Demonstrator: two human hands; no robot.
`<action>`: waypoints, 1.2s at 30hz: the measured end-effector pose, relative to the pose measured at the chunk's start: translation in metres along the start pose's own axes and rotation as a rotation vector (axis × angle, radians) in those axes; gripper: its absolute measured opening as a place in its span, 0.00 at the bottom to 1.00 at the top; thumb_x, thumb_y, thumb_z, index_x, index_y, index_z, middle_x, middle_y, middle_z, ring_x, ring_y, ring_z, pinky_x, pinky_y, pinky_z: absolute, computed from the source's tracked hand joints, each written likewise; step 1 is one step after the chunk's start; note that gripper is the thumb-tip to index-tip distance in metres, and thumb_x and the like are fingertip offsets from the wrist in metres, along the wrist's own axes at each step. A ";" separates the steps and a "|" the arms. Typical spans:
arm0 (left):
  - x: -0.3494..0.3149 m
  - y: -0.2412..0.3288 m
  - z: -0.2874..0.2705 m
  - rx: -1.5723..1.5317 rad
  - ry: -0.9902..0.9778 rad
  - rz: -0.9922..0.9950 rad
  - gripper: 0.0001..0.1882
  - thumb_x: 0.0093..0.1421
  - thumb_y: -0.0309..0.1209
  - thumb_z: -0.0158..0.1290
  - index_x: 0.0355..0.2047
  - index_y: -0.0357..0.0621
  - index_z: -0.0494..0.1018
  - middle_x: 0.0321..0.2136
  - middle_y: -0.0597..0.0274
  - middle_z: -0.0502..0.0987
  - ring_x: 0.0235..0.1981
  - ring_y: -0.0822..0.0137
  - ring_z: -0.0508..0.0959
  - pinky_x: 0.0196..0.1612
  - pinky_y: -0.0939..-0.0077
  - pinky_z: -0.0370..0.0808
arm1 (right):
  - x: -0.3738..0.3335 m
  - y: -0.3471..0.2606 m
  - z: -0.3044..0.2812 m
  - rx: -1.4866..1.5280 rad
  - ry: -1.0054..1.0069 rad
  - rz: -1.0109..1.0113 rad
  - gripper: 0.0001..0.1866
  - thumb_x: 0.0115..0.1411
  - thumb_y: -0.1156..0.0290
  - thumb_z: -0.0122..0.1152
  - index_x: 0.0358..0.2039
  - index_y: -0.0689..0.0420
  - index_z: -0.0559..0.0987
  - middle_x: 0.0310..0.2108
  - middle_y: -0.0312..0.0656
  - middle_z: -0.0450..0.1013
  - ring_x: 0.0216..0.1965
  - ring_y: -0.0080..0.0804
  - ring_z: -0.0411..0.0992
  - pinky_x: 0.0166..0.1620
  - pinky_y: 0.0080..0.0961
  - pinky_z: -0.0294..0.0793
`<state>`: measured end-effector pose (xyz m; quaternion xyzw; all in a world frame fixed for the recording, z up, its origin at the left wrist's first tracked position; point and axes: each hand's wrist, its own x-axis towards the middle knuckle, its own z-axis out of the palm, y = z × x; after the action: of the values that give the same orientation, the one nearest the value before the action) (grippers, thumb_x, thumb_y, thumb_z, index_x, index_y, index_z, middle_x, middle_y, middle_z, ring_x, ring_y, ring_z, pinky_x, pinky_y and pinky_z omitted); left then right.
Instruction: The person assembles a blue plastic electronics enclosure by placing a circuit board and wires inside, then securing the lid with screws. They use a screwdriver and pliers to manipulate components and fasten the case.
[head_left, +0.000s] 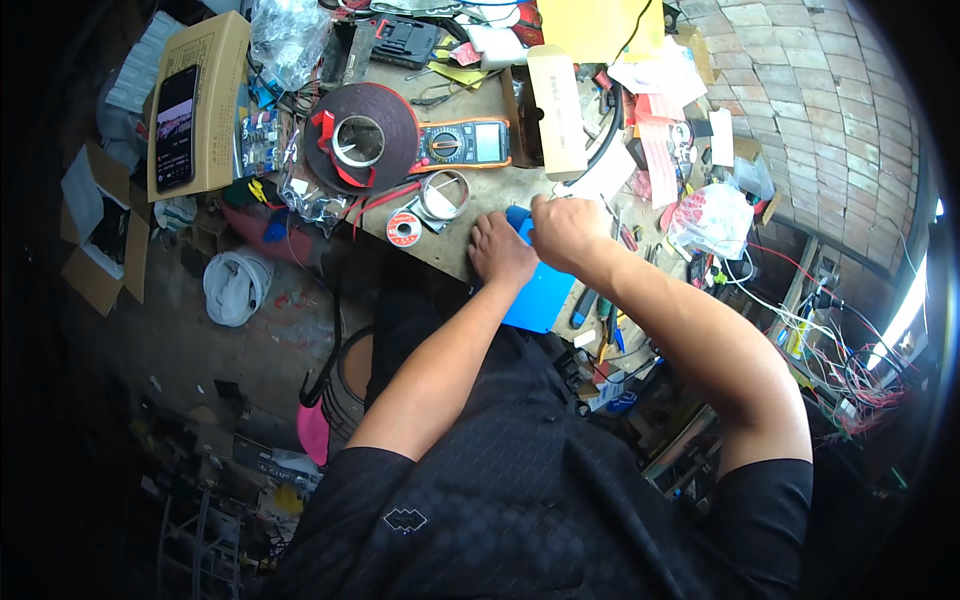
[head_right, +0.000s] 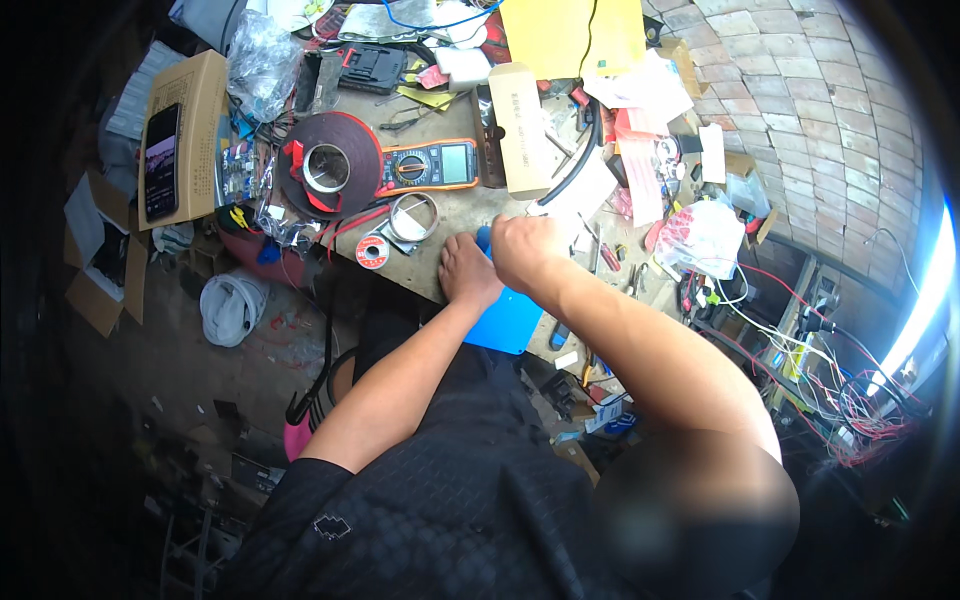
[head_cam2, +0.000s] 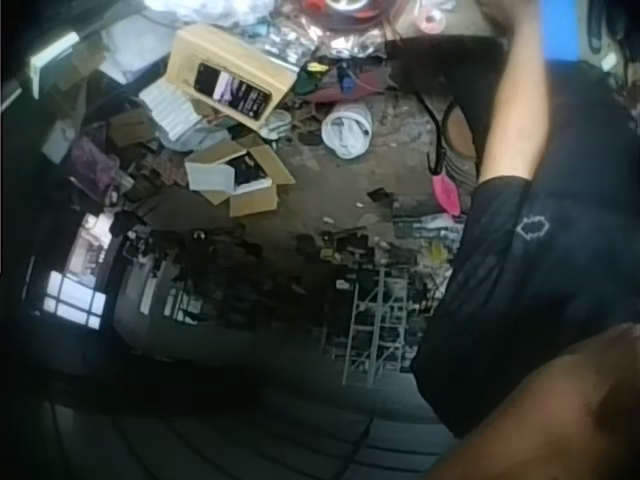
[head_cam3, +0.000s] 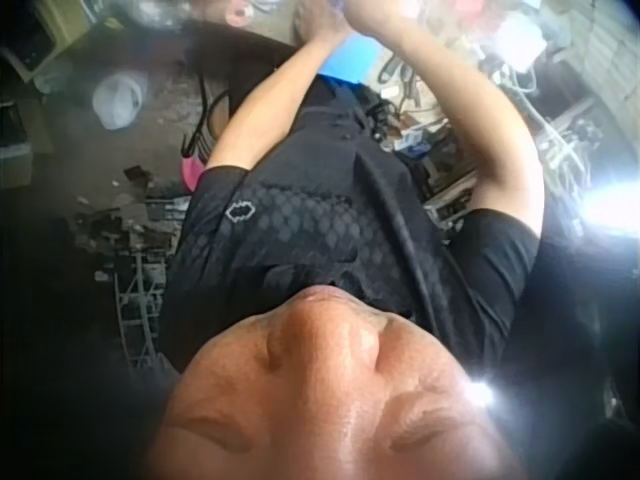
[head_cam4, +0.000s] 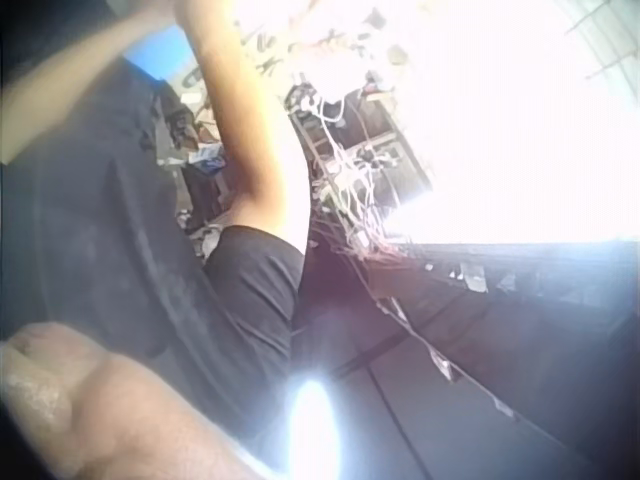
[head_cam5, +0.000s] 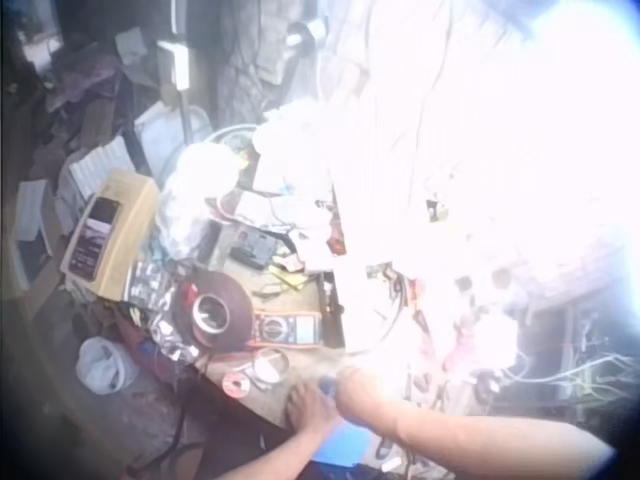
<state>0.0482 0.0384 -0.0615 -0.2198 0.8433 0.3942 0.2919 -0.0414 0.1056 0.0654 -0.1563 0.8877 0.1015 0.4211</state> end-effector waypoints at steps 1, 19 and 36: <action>0.000 -0.001 0.000 0.007 -0.008 0.007 0.36 0.56 0.50 0.70 0.56 0.43 0.68 0.59 0.51 0.71 0.67 0.48 0.68 0.68 0.50 0.66 | 0.002 0.000 0.000 0.018 0.001 0.006 0.16 0.63 0.70 0.59 0.47 0.64 0.82 0.41 0.58 0.85 0.46 0.52 0.86 0.49 0.45 0.85; -0.007 0.013 -0.019 0.069 -0.090 0.064 0.57 0.42 0.67 0.76 0.57 0.34 0.67 0.60 0.42 0.71 0.67 0.44 0.69 0.69 0.52 0.69 | -0.054 0.162 -0.005 0.463 0.266 0.103 0.20 0.63 0.61 0.62 0.50 0.60 0.78 0.44 0.60 0.82 0.49 0.59 0.81 0.53 0.51 0.78; 0.000 0.000 -0.017 0.076 -0.085 0.138 0.57 0.44 0.65 0.76 0.58 0.30 0.66 0.57 0.40 0.71 0.64 0.41 0.70 0.67 0.52 0.70 | 0.186 0.209 0.054 0.345 0.777 0.433 0.15 0.65 0.56 0.66 0.51 0.40 0.88 0.36 0.47 0.86 0.40 0.49 0.85 0.44 0.47 0.83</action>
<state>0.0431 0.0252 -0.0528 -0.1329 0.8575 0.3903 0.3078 -0.1900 0.2812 -0.1031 0.0779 0.9955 -0.0277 0.0471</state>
